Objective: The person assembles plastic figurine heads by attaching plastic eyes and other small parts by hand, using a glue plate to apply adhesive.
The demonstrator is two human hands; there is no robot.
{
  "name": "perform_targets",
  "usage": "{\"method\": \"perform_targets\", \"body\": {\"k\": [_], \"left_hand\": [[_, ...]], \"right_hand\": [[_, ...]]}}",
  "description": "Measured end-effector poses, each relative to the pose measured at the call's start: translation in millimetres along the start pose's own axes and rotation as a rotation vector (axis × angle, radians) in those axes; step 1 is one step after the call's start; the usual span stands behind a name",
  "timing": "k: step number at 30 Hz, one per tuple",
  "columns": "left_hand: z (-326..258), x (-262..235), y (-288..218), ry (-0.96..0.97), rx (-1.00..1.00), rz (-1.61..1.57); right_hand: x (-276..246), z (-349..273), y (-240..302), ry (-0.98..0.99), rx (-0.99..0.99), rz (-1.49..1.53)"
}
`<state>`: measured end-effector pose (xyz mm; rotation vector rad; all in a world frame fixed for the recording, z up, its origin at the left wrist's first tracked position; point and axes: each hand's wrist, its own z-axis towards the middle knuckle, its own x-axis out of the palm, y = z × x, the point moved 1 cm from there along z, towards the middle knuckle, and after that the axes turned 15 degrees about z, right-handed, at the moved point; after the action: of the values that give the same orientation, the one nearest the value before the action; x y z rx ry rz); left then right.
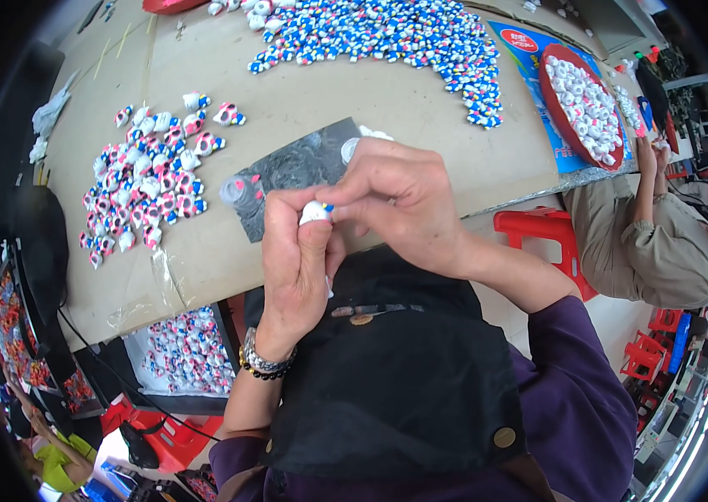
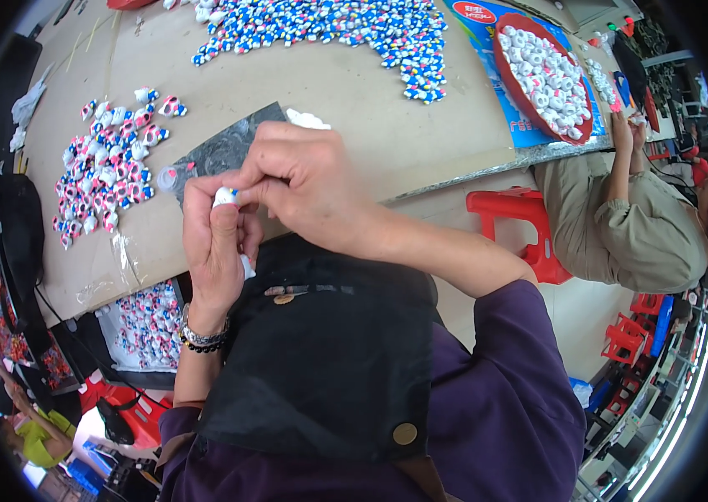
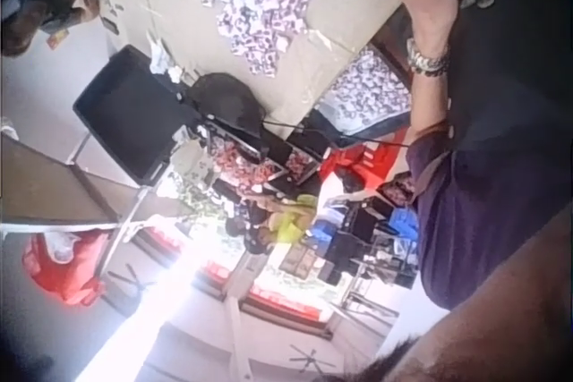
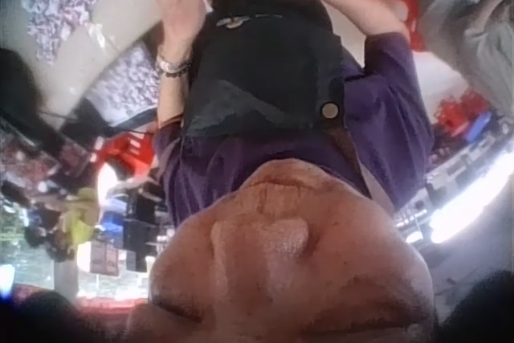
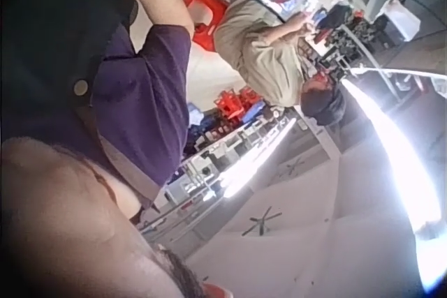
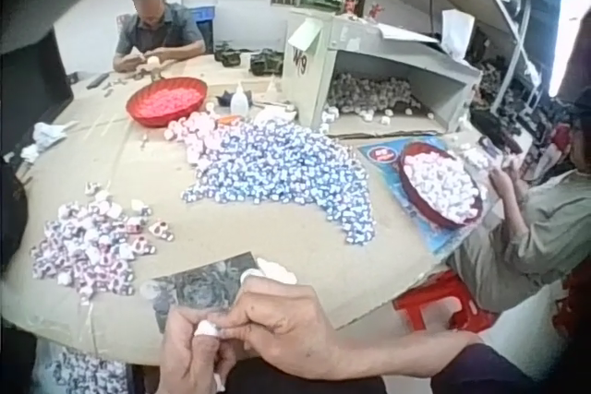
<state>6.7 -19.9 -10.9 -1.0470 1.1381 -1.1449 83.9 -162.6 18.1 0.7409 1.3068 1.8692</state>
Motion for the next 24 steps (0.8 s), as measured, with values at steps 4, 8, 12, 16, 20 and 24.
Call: {"method": "perform_targets", "body": {"k": [4, 8, 12, 16, 20, 24], "left_hand": [[-0.4, -4.2, -5.1, 0.026, 0.032, 0.084], [10.0, -19.3, -7.0, 0.088, 0.019, 0.170], [24.4, -54.5, -31.0, -0.008, -0.024, 0.321], [49.8, -115.5, -25.6, -0.245, -0.084, 0.674], [60.9, -150.2, -18.5, -0.364, -0.080, 1.262], [66.6, -172.2, 2.9, -0.415, 0.116, 1.465]], "right_hand": [[2.9, 3.0, 4.9, 0.032, -0.201, -0.122], [-6.2, 17.1, 0.9, 0.138, -0.288, -0.204], [-35.0, 59.1, 19.9, 0.139, 0.067, -0.180], [-92.0, 117.0, -39.7, 0.070, -0.299, -0.839], [-86.9, 125.8, -60.9, 0.223, -0.390, -1.275], [-85.0, 119.7, -58.6, 0.290, -0.447, -1.299]]}}
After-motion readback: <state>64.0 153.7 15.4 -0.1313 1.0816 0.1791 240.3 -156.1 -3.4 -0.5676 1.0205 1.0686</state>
